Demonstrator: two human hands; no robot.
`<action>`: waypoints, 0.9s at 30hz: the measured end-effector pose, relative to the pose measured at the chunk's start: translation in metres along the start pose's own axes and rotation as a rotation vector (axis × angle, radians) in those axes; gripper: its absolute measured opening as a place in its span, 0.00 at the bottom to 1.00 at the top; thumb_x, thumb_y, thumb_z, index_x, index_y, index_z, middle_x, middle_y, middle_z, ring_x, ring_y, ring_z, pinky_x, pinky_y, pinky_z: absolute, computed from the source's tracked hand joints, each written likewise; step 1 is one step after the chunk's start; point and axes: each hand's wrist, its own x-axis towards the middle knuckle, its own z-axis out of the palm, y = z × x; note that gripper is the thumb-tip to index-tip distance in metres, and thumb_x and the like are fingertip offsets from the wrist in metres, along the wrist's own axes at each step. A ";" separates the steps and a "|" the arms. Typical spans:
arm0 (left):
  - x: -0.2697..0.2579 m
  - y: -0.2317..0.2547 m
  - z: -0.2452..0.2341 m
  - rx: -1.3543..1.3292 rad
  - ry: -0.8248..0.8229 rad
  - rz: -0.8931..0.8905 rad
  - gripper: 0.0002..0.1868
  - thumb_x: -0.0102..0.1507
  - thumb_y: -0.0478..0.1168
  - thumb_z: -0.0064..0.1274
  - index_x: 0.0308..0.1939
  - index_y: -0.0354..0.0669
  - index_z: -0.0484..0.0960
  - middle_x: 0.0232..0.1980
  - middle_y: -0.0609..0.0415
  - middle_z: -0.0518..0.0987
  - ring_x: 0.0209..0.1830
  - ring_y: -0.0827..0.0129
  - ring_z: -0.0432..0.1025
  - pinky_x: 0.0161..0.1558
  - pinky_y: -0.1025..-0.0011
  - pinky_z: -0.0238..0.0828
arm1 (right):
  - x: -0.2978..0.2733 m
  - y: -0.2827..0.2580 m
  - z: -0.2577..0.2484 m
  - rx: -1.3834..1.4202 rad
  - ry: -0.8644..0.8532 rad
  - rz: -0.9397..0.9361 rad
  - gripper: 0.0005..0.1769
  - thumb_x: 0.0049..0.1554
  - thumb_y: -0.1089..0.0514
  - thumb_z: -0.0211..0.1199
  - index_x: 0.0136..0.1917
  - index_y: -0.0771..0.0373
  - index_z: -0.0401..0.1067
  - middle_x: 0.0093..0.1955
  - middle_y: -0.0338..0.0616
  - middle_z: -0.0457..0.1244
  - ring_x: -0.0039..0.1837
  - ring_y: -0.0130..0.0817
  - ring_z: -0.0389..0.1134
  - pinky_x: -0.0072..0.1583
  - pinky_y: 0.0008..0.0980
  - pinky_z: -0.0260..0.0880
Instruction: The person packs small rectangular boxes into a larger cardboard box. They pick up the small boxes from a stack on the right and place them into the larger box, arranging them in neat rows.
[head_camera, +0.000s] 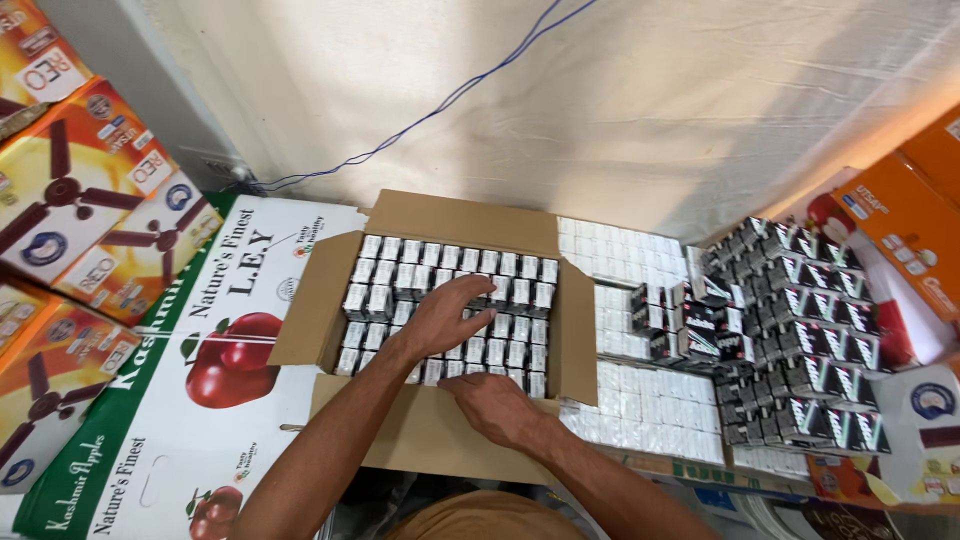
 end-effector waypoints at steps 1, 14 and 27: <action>0.010 -0.003 0.019 -0.004 -0.013 0.011 0.24 0.71 0.45 0.47 0.67 0.36 0.71 0.69 0.35 0.70 0.73 0.37 0.61 0.69 0.41 0.60 | -0.011 0.017 0.003 -0.002 0.008 0.016 0.18 0.64 0.60 0.45 0.63 0.65 0.70 0.53 0.61 0.69 0.56 0.59 0.71 0.53 0.53 0.74; 0.105 0.058 0.192 -0.415 -0.047 -0.064 0.12 0.64 0.44 0.57 0.50 0.49 0.86 0.52 0.52 0.84 0.54 0.63 0.79 0.57 0.64 0.75 | -0.172 0.164 -0.059 0.231 0.726 0.700 0.12 0.59 0.55 0.65 0.56 0.50 0.81 0.46 0.39 0.73 0.46 0.35 0.74 0.49 0.34 0.75; 0.240 0.092 0.310 -0.140 0.011 -0.036 0.34 0.62 0.44 0.53 0.73 0.40 0.67 0.70 0.39 0.70 0.72 0.43 0.64 0.69 0.45 0.62 | -0.207 0.232 -0.164 0.746 0.934 0.923 0.38 0.63 0.61 0.54 0.82 0.67 0.46 0.79 0.71 0.46 0.60 0.55 0.71 0.57 0.46 0.78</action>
